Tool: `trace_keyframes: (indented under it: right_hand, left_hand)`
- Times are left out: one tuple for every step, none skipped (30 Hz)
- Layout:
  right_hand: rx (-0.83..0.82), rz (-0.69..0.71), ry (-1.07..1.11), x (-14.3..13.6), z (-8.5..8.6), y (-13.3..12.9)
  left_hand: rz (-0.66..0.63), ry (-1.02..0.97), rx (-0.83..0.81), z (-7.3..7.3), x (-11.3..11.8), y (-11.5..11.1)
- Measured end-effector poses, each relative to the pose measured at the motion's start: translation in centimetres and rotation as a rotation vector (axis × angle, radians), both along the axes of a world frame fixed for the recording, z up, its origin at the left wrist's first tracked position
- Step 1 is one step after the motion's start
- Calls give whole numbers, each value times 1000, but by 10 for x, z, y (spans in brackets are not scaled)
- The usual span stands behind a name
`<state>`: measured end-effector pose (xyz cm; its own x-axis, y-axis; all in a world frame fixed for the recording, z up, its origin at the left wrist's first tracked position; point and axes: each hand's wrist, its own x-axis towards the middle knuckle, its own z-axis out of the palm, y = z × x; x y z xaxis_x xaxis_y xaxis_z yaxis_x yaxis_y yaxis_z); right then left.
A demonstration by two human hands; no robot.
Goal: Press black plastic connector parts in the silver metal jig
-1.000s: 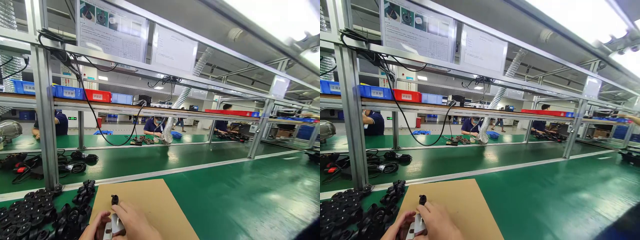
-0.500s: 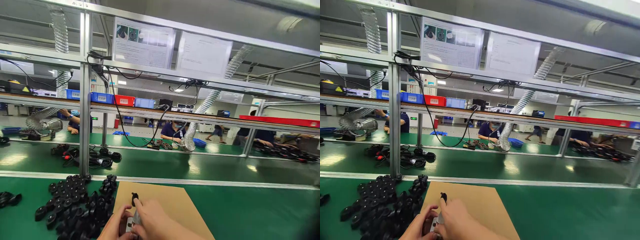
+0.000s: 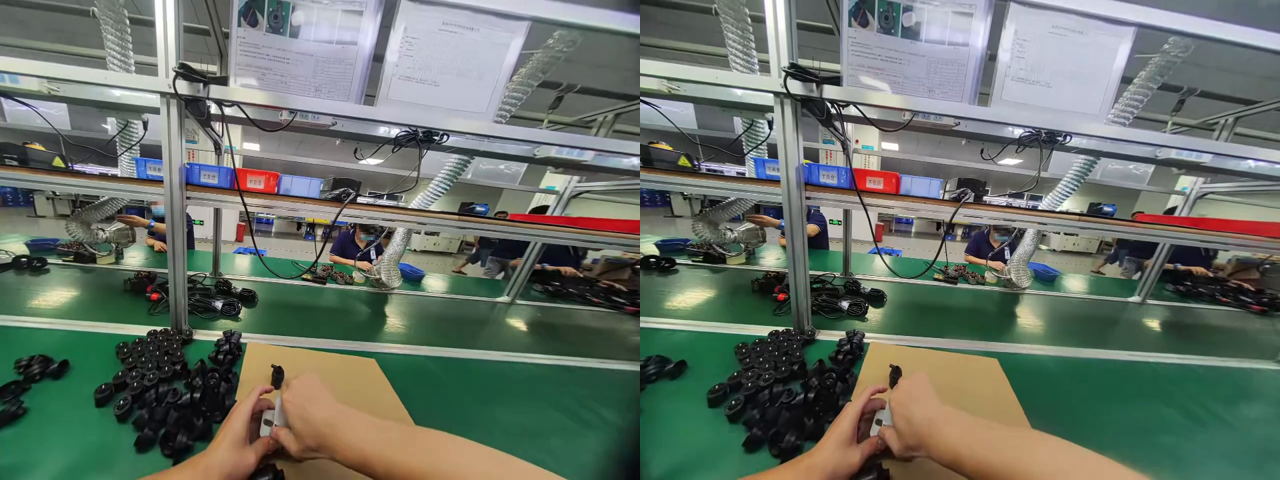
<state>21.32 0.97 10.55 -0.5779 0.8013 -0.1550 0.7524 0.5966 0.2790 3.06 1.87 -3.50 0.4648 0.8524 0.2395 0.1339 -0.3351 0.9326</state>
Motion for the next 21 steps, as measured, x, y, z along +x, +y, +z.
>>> trace_keyframes:
  right_hand:
    - [-14, 42, 0, 4, 4, 0]
    - [-30, 131, -2, 10, 8, 1]
    - [-38, 251, -8, 17, 12, 4]
    - [-30, 382, -14, 24, 16, 7]
    - [-12, 506, -22, 31, 18, 11]
    - [8, 602, -32, 35, 19, 15]
    - [22, 664, -41, 38, 18, 19]
    - [29, 697, -45, 38, 15, 22]
    - [33, 704, -39, 36, 10, 25]
    - [34, 698, -31, 31, 3, 26]
    - [26, 697, -30, 26, -4, 27]
    - [11, 713, -37, 19, -12, 28]
    - [-4, 750, -50, 13, -19, 28]
    - [-14, 802, -62, 8, -25, 27]
    - [-15, 852, -64, 5, -28, 27]
    - [-3, 888, -48, 4, -29, 27]
    - [19, 896, -6, 5, -28, 27]
    - [34, 887, 49, 9, -23, 27]
    - [35, 873, 102, 15, -17, 28]
    - [22, 864, 136, 22, -9, 29]
    - [7, 860, 145, 29, -1, 31]
  left_hand:
    - [-6, -6, 5, 1, -1, 0]
    - [-13, -11, 7, 1, -2, 0]
    - [-21, -11, 10, 2, -3, 0]
    - [-28, -1, 16, 3, -5, 1]
    - [-29, 18, 24, 4, -6, 1]
    - [-21, 43, 30, 5, -6, 2]
    - [-4, 68, 33, 6, -6, 2]
    - [15, 89, 34, 8, -5, 1]
    - [26, 97, 33, 11, -4, 0]
    - [29, 87, 31, 13, -1, -2]
    - [23, 68, 34, 16, 2, -5]
    - [19, 49, 48, 20, 6, -9]
    - [18, 37, 71, 23, 10, -12]
    - [21, 28, 97, 25, 14, -16]
    - [29, 20, 121, 27, 17, -19]
    - [39, 11, 136, 28, 18, -21]
    - [40, -2, 140, 29, 19, -22]
    - [32, -21, 135, 29, 18, -22]
    - [22, -36, 125, 29, 16, -21]
    - [13, -39, 113, 29, 14, -19]
    - [2, -28, 102, 28, 11, -17]
